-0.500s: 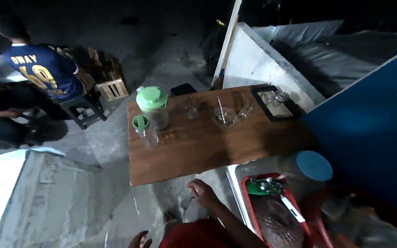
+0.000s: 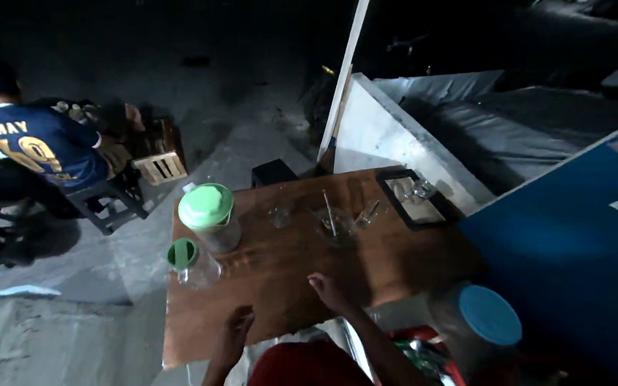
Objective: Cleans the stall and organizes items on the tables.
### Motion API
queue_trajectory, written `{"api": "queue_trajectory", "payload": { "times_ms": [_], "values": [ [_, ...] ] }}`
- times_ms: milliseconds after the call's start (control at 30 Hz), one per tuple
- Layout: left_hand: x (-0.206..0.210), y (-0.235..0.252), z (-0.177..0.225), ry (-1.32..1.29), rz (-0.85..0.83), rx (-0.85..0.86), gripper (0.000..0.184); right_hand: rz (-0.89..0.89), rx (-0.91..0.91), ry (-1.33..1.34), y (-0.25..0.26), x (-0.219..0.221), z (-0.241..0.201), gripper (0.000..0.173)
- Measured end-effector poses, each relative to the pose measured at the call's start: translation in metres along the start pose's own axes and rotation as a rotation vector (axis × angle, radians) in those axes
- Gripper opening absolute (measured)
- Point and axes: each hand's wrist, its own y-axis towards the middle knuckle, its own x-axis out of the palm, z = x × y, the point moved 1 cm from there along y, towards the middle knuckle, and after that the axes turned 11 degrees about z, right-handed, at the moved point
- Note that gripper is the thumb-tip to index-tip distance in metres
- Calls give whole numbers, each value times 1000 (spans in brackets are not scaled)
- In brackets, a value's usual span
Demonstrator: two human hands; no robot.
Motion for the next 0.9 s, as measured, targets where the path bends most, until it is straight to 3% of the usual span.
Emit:
{"api": "queue_trajectory", "payload": {
  "times_ms": [100,167,233,333,433,567,700,800,900],
  "values": [
    [39,65,43,-16,-81,98,42,130,164,79,28,-35,15,36],
    [58,112,74,5,-48,170,46,236,242,102,40,-55,20,35],
    [75,162,99,42,64,181,51,285,222,65,57,-71,21,33],
    [94,228,117,235,209,74,67,202,102,65,96,-81,16,34],
    [103,267,119,334,193,50,62,181,1,57,157,-88,-12,40],
    [112,261,119,404,96,-33,55,166,-72,97,257,-73,-59,45],
    [123,219,121,384,89,-105,51,-105,-96,-118,350,-20,-65,52],
    [125,192,107,237,161,-135,44,-128,-100,-265,384,5,-58,54],
    [117,170,81,150,153,-150,43,-96,-44,-139,394,10,-60,55]
  ]
}}
